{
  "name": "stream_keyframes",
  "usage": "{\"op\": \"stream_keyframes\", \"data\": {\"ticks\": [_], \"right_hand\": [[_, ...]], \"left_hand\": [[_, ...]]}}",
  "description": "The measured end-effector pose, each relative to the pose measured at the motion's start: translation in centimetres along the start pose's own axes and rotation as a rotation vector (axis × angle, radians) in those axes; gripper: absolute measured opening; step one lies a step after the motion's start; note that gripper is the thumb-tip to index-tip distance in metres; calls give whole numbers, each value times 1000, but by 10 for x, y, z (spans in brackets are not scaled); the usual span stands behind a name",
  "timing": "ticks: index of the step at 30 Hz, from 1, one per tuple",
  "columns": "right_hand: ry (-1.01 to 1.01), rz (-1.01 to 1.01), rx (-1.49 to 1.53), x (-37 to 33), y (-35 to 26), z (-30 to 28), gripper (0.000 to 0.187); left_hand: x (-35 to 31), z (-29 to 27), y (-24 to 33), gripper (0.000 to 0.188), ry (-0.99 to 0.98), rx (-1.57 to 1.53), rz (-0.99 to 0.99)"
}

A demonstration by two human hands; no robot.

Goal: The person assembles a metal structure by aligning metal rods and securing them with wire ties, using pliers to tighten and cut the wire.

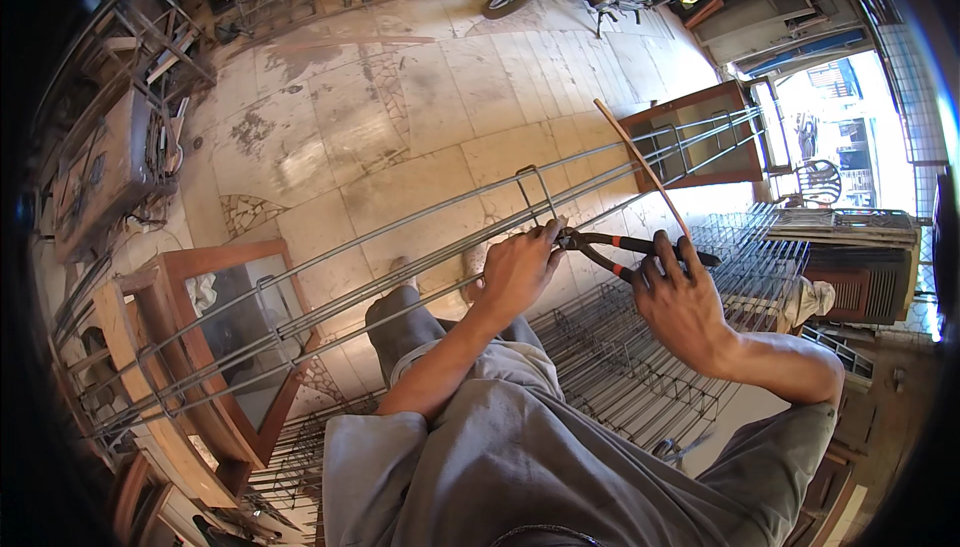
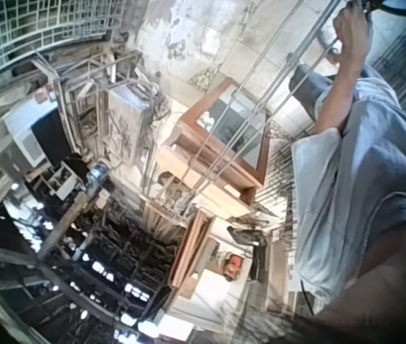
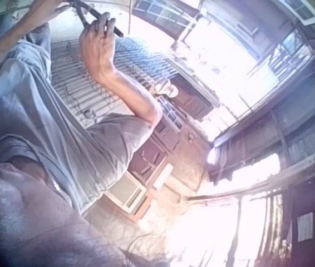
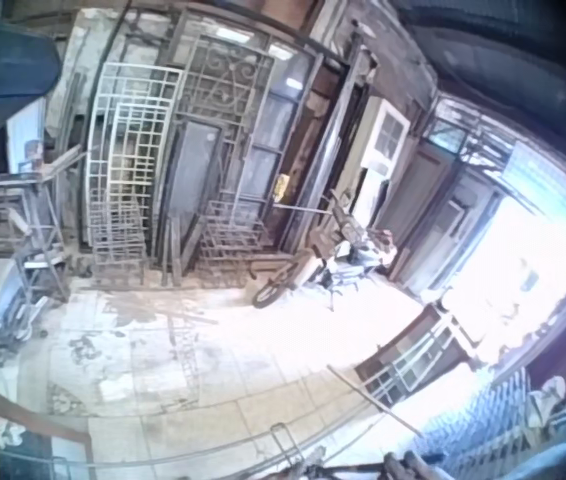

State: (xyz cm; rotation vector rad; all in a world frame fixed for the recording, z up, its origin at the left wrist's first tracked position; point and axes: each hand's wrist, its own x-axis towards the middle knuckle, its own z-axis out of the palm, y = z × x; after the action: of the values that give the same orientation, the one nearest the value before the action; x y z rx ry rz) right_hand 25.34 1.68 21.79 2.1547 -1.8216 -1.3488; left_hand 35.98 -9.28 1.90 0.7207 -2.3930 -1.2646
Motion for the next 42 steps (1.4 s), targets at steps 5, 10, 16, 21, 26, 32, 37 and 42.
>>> {"op": "stream_keyframes", "data": {"ticks": [5,10,16,21,26,32,37,42], "right_hand": [[82,-4,29,-2,3,2,28],[128,-4,34,-5,4,9,25],[277,32,70,-15,5,10,23],[160,57,315,-17,14,0,17],[-174,173,1006,4,57,-16,21],[-204,183,1231,8,69,12,29],[211,46,-15,-18,43,15,47],[477,-88,-428,-23,57,55,57]], "left_hand": [[-2,1,-1,29,24,3,23],[0,2,-5,37,4,39,63],[0,-2,-2,31,-30,-2,27],[-5,5,-6,52,149,50,187],[-1,10,37,81,84,-173,417],[36,48,65,49,-75,-214,387],[46,48,60,52,-110,-299,329],[56,25,67,59,-214,-413,231]]}}
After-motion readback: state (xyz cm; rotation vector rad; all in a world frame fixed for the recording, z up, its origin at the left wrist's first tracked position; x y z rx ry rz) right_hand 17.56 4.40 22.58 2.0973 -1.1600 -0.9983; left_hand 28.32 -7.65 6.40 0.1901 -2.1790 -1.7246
